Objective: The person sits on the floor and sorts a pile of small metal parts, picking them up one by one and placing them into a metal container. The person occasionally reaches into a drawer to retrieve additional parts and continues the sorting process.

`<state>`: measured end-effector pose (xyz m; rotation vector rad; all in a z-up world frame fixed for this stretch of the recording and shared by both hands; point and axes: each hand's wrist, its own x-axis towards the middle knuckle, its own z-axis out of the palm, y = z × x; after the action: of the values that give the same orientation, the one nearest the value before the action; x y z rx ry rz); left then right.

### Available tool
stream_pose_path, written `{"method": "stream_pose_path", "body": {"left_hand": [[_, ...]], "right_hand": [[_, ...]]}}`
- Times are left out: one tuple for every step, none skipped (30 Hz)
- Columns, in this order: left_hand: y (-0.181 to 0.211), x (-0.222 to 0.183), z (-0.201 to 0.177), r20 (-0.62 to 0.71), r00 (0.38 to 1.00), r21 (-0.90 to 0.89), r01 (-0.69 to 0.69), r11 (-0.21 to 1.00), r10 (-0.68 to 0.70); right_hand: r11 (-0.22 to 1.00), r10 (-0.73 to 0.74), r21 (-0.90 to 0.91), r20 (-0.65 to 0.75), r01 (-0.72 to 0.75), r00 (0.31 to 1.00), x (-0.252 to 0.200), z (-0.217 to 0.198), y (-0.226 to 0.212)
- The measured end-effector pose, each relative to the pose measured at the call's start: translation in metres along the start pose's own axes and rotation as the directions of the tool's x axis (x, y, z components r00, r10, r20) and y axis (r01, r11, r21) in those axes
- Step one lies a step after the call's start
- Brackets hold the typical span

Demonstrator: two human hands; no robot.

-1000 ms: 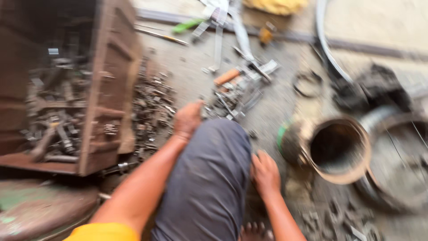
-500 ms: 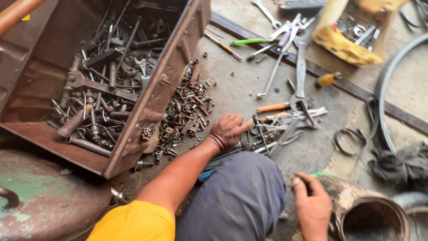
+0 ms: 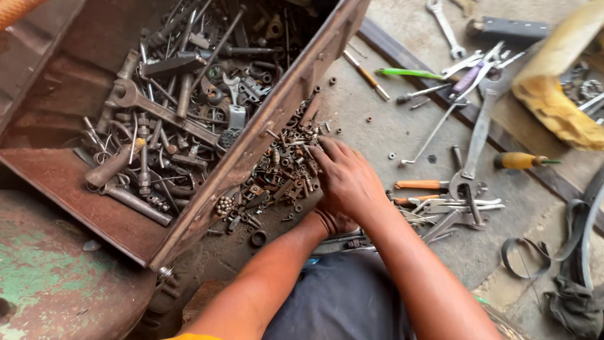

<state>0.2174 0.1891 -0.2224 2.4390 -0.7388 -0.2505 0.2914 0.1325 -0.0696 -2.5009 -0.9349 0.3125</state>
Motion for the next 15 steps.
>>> {"method": "stream_pose_path", "body": {"left_hand": [[0.000,-0.001,-0.002,0.016,1.000,-0.011,0.012,1.000,-0.012],[0.002,0.001,-0.005,0.022,1.000,-0.013,0.011,1.000,-0.011],[0.002,0.004,-0.009,0.036,0.999,-0.015,0.011,1.000,-0.010],[0.005,0.006,-0.013,0.056,0.998,-0.021,0.012,1.000,-0.011],[0.006,0.009,-0.017,0.090,0.996,-0.018,0.004,1.000,-0.002],[0.007,0.008,-0.022,0.136,0.991,-0.016,0.003,1.000,-0.001],[0.007,0.005,-0.026,0.170,0.985,-0.001,-0.012,1.000,0.012],[0.009,0.004,-0.029,0.144,0.988,0.035,-0.068,0.997,0.062],[0.008,0.002,-0.032,0.086,0.990,0.087,-0.121,0.989,0.114],[0.010,-0.006,-0.033,-0.039,0.984,0.158,-0.164,0.974,0.172],[0.012,-0.009,-0.034,-0.070,0.982,0.135,-0.162,0.977,0.173],[0.011,-0.009,-0.034,-0.102,0.977,0.115,-0.176,0.978,0.187],[0.011,-0.007,-0.034,-0.133,0.971,0.095,-0.189,0.977,0.201],[0.009,-0.006,-0.033,-0.132,0.970,0.118,-0.188,0.975,0.203],[0.006,-0.004,-0.031,-0.131,0.970,0.141,-0.186,0.972,0.205]], "right_hand": [[0.999,-0.032,-0.032,0.015,0.033,0.999,0.011,0.007,0.001],[0.995,-0.062,-0.072,0.027,0.064,0.998,0.022,0.012,0.003],[0.994,-0.061,-0.089,0.038,0.064,0.997,0.032,0.018,0.004],[0.992,-0.058,-0.107,0.047,0.063,0.997,0.042,0.024,0.003],[0.990,-0.055,-0.125,0.056,0.062,0.997,0.048,0.030,0.002],[0.984,-0.097,-0.146,0.067,0.106,0.993,0.050,0.036,-0.003],[0.974,-0.139,-0.167,0.078,0.150,0.987,0.048,0.042,-0.010],[0.963,-0.179,-0.189,0.093,0.193,0.980,0.045,0.045,-0.017],[0.948,-0.209,-0.214,0.135,0.235,0.969,0.042,0.047,-0.021],[0.932,-0.240,-0.231,0.181,0.278,0.954,0.035,0.048,-0.028],[0.914,-0.269,-0.245,0.227,0.322,0.936,0.029,0.047,-0.034],[0.920,-0.273,-0.217,0.238,0.325,0.932,0.026,0.044,-0.037],[0.926,-0.278,-0.189,0.248,0.327,0.928,0.023,0.041,-0.040],[0.930,-0.287,-0.158,0.255,0.332,0.923,0.024,0.038,-0.041],[0.974,-0.152,-0.102,0.369,0.203,0.917,0.027,0.037,-0.041]]}}
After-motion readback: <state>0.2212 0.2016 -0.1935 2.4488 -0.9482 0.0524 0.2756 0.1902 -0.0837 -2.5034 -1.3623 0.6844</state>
